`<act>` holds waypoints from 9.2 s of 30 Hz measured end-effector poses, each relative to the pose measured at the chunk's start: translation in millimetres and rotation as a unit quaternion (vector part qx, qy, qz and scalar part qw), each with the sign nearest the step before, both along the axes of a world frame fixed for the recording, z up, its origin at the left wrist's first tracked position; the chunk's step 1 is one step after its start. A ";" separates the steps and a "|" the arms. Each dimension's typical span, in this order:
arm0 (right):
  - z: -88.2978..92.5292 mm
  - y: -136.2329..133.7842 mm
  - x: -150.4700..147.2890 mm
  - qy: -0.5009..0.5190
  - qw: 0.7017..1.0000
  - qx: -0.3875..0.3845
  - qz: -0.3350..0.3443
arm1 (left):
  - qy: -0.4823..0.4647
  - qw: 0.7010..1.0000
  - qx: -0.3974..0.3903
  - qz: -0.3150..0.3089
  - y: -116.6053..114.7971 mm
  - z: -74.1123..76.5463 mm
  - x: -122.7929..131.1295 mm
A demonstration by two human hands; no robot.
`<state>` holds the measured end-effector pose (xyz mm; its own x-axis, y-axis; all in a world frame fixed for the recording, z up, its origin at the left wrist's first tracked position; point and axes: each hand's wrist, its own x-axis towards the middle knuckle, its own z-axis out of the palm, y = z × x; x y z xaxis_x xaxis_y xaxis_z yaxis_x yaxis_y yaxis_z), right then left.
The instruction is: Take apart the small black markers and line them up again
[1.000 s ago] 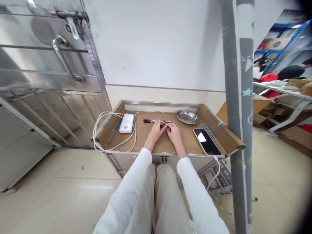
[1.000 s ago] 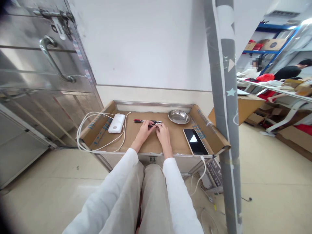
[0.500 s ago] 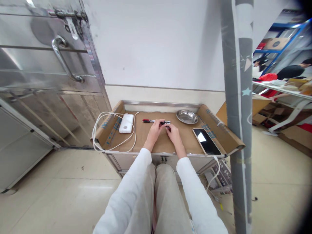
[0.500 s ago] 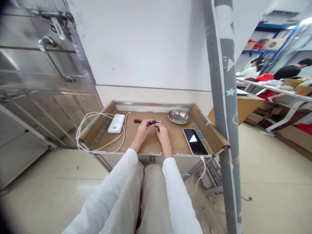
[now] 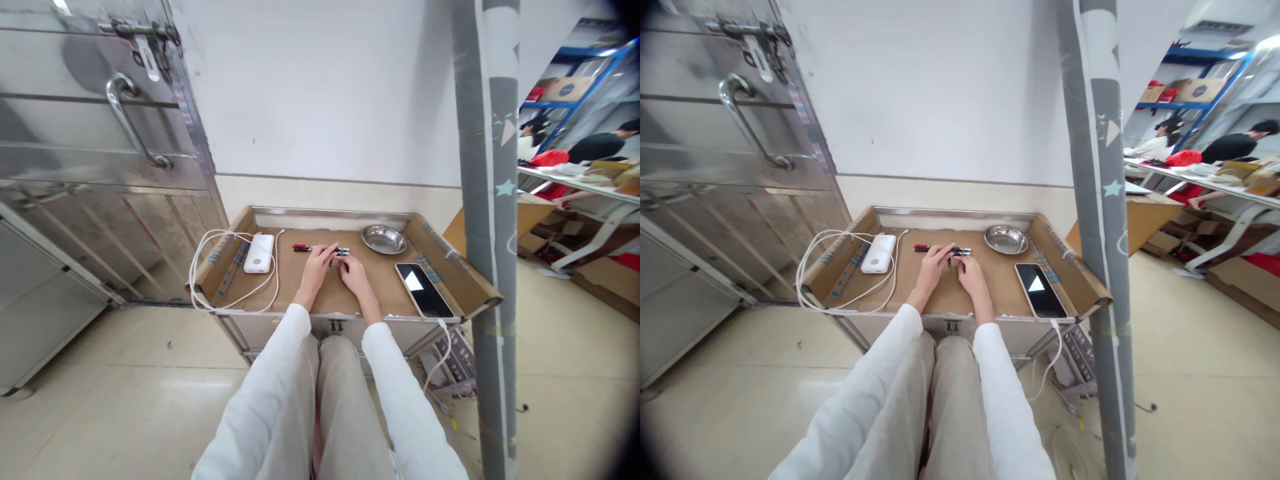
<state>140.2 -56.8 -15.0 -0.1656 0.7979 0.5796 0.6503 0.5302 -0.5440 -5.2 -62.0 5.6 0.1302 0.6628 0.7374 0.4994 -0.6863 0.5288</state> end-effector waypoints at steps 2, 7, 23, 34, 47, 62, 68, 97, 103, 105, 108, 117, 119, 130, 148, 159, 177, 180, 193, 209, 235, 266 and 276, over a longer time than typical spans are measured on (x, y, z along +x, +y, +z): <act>-2.6 1.8 0.6 0.000 1.000 0.002 0.001 | -0.004 1.000 0.004 -0.001 0.7 -0.9 0.1; -3.8 1.5 0.9 -0.008 1.000 0.002 0.008 | -0.014 1.000 0.020 0.005 -4.9 4.7 1.0; -2.3 -0.9 2.3 0.008 0.999 -0.020 0.039 | -0.054 0.998 -0.022 0.036 -6.7 9.2 -1.5; -2.9 0.3 1.5 0.012 0.999 -0.022 0.028 | 0.001 0.999 -0.036 0.010 -7.7 7.6 2.0; -2.0 -0.1 1.2 -0.007 0.999 -0.028 0.022 | 0.023 0.994 -0.108 -0.018 -5.3 6.4 3.4; -0.4 1.2 1.2 0.002 0.999 -0.035 0.018 | -0.059 0.996 -0.065 0.006 0.7 -1.3 3.2; -2.0 4.1 3.3 -0.006 1.000 -0.026 0.001 | -0.105 0.992 -0.064 -0.006 2.3 -3.8 3.5; 2.7 -3.1 7.5 0.028 0.993 0.023 -0.113 | 0.162 0.984 -0.076 -0.020 5.1 -6.3 3.1; 2.9 -3.0 4.1 -0.041 0.997 0.020 -0.064 | 0.139 0.985 -0.101 0.004 11.2 -14.8 3.8; 2.9 -3.2 3.4 -0.053 0.998 0.017 -0.041 | 0.128 0.985 -0.114 0.020 12.6 -16.4 4.4; 2.2 -2.9 3.1 -0.057 0.998 0.010 -0.023 | 0.113 0.985 -0.125 0.034 14.1 -18.0 4.9; -1.2 -1.4 4.6 -0.015 0.999 -0.002 -0.047 | 0.098 0.987 -0.119 0.041 16.9 -22.3 5.6; -2.8 -0.8 5.3 -0.009 0.998 -0.006 -0.068 | 0.096 0.988 -0.113 0.041 16.8 -22.6 5.9; 1.9 -2.4 5.1 -0.004 1.000 -0.019 0.016 | 0.171 0.983 -0.050 0.038 10.1 -18.1 4.5; 0.1 -6.9 6.0 -0.059 0.990 0.006 -0.131 | 0.209 0.968 -0.085 0.106 3.4 -6.9 3.0; 6.0 -12.9 1.8 -0.134 0.969 -0.034 -0.203 | 0.235 0.960 -0.095 0.119 4.4 -9.1 4.6; 8.1 -14.3 -0.3 -0.111 0.989 -0.012 -0.095 | 0.107 0.945 -0.119 0.284 0.7 -14.5 2.3; 9.7 -14.6 -1.5 -0.125 0.990 -0.024 -0.064 | 0.116 0.935 -0.126 0.310 -1.4 -12.0 2.4; 10.8 -15.8 -3.3 -0.089 0.992 -0.021 -0.085 | 0.102 0.934 -0.153 0.306 1.2 -5.5 -0.6; 9.8 -11.9 -0.6 -0.018 1.000 0.007 -0.024 | -0.055 0.996 -0.074 0.015 1.8 -0.5 2.4; 9.8 -10.2 0.1 0.060 0.997 -0.015 -0.036 | -0.130 0.987 -0.027 0.085 -4.3 5.7 -1.9; 3.8 -6.8 4.7 0.048 0.995 -0.018 -0.089 | -0.150 0.987 -0.038 0.052 1.1 1.7 -1.9; -6.0 1.8 3.3 -0.031 0.998 0.002 -0.051 | -0.112 0.993 -0.024 0.026 3.7 -0.6 -1.0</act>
